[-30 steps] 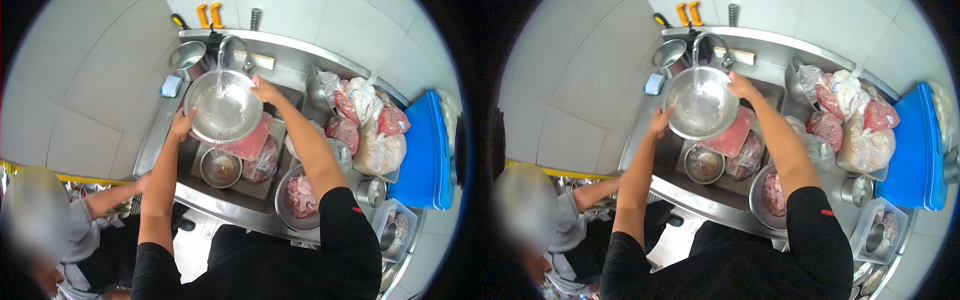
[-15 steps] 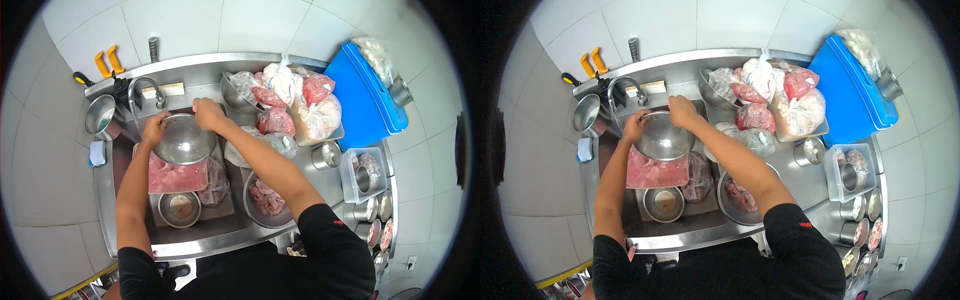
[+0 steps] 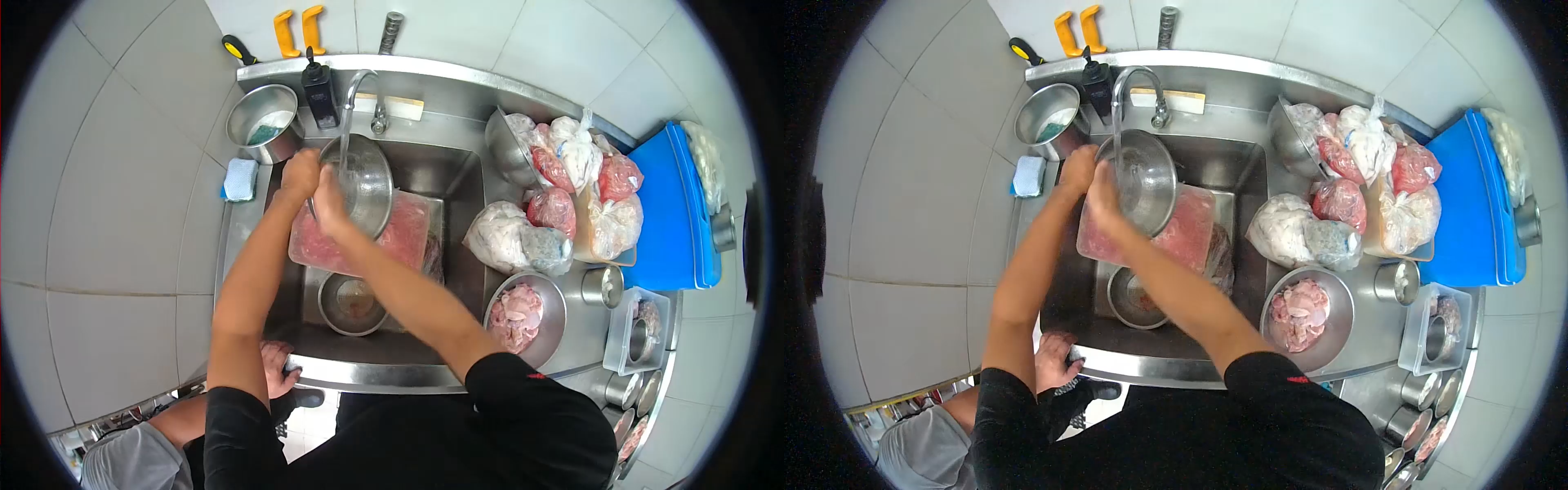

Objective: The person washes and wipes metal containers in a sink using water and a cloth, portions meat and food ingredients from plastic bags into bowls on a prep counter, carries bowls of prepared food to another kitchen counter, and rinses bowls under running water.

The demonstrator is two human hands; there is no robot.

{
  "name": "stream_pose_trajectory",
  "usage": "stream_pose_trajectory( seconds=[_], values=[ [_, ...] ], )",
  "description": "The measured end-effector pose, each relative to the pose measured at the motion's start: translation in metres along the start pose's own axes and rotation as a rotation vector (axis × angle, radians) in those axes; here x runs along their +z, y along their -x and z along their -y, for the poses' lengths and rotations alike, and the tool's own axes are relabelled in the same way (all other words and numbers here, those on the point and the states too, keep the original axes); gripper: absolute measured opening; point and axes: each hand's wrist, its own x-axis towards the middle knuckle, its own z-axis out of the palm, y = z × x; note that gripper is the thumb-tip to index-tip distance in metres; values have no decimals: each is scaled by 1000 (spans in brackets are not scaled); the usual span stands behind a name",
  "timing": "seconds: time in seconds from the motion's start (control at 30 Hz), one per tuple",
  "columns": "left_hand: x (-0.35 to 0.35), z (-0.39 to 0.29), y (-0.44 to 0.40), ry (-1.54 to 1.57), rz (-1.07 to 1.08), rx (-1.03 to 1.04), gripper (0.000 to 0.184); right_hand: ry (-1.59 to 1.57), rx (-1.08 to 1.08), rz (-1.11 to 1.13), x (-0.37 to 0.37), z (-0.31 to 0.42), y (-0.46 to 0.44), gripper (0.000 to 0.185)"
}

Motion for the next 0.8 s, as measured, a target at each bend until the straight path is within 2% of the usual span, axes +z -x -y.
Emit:
stream_pose_trajectory(
  seconds=[0.07,0.1,0.17,0.23,0.27,0.3,0.33,0.4,0.43,0.47,0.5,0.53,0.57,0.6,0.63,0.67,0.7,0.73,0.77,0.8],
  values=[
    [-19,-6,-9,-50,51,88,19,-48,-195,118,15,-41,32,58],
    [-29,-8,-14,-104,102,169,20,-42,-194,121,10,-51,46,58],
    [-39,-12,-30,-172,163,198,23,490,-701,299,-21,-65,65,43],
    [-46,-18,-41,-84,253,467,22,914,-975,558,-71,-89,41,36],
    [-44,-24,-43,-78,247,462,22,866,-727,601,-101,-111,14,38],
    [-39,-31,-44,-106,291,553,22,809,-478,638,-126,-121,-14,41],
    [-32,-37,-44,-134,335,642,22,1294,-644,696,-139,-69,-28,30],
    [-2,-50,-44,-185,302,617,24,1300,-630,549,-159,-33,-67,23],
    [8,-52,-42,-246,264,600,26,1210,-793,504,-156,4,-71,22],
    [11,-51,-40,-100,241,622,29,1216,-677,533,-148,42,-59,20],
    [22,-46,-38,-91,242,617,29,1218,-563,554,-141,74,-49,18],
    [38,-39,-37,112,94,584,28,1222,-558,558,-137,88,-51,18],
    [46,-34,-34,311,-53,546,27,926,-317,574,-132,98,-55,18],
    [42,-34,-25,312,-53,546,27,625,-86,574,-127,107,-54,18],
    [38,-34,-12,477,-178,483,20,627,-91,576,-121,115,-52,18],
    [32,-32,-1,636,-306,419,13,379,-10,529,-112,125,-50,16],
    [35,-26,7,628,-313,418,13,131,75,482,-104,128,-51,17],
    [39,-20,15,671,-411,292,10,12,91,508,-96,124,-60,19],
    [46,-14,21,710,-511,163,11,13,87,522,-89,124,-61,19],
    [51,-9,27,753,-584,80,20,-1,124,533,-80,124,-61,18]
  ],
)
